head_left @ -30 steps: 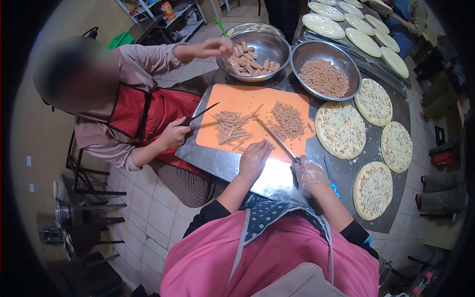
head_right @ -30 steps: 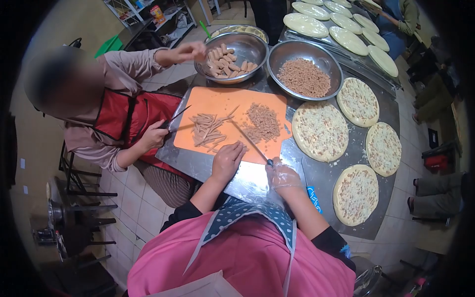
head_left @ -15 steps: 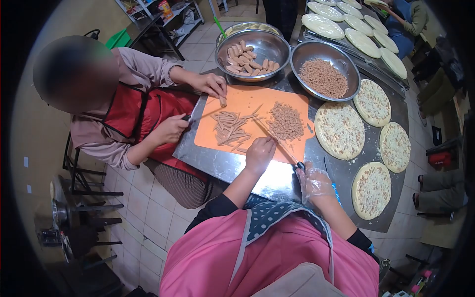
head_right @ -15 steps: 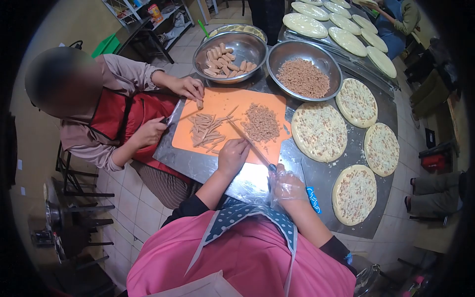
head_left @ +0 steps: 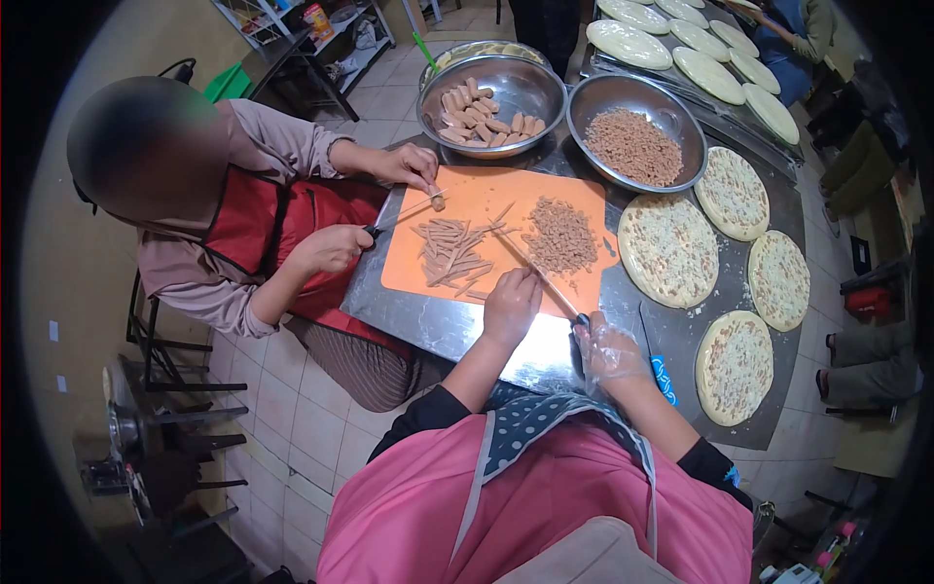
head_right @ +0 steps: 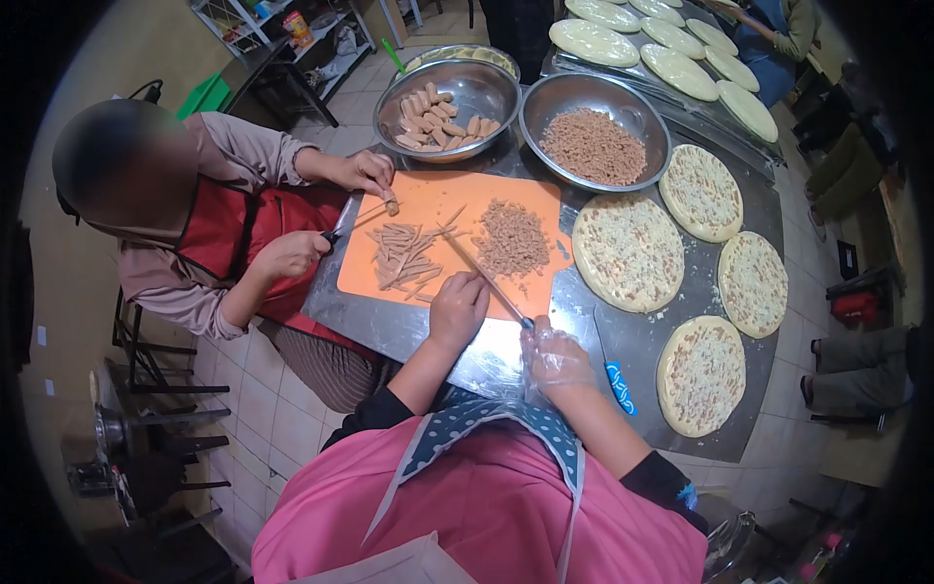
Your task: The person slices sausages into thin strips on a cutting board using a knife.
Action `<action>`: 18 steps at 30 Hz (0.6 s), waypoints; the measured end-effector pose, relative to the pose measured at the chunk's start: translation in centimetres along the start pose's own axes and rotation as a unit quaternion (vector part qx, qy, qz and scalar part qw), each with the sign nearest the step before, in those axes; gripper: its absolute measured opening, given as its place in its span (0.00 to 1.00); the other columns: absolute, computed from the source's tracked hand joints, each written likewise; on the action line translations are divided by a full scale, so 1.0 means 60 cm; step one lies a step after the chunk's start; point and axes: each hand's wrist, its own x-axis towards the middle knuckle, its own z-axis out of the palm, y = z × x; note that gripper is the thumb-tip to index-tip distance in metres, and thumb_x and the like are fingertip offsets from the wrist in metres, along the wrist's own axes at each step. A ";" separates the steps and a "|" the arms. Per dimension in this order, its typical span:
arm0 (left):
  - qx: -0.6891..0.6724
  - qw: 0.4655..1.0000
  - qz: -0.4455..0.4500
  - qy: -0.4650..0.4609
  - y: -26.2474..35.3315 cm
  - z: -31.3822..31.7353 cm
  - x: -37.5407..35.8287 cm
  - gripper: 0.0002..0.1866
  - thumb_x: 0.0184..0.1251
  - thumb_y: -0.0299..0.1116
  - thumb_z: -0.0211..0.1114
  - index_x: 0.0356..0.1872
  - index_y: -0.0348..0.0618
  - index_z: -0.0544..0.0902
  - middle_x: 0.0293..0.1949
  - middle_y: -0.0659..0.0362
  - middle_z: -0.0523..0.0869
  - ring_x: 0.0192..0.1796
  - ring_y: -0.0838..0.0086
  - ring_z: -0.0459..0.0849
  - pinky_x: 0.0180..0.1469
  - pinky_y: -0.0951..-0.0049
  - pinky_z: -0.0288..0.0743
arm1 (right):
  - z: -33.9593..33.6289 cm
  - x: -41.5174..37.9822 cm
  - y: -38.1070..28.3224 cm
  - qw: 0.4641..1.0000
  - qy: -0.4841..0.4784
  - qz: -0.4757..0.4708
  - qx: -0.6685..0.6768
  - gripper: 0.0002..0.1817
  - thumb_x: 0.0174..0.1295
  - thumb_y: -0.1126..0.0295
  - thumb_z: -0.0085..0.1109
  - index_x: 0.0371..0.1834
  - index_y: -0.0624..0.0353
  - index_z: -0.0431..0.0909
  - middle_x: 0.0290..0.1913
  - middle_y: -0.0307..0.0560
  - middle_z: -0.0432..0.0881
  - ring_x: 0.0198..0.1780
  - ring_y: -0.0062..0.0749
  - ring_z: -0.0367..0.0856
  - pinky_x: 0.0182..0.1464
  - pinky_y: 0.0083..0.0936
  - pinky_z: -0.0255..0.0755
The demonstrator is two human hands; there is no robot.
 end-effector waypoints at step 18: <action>-0.026 1.000 -0.008 0.001 -0.003 -0.005 -0.001 0.03 0.53 0.25 0.62 0.28 0.36 0.79 0.31 0.52 0.81 0.36 0.58 0.80 0.39 0.65 0.75 | 0.010 -0.006 -0.002 0.999 0.006 -0.011 -0.038 0.18 0.65 0.56 0.40 0.42 0.62 0.65 0.30 0.63 0.80 0.35 0.57 0.80 0.39 0.48 0.72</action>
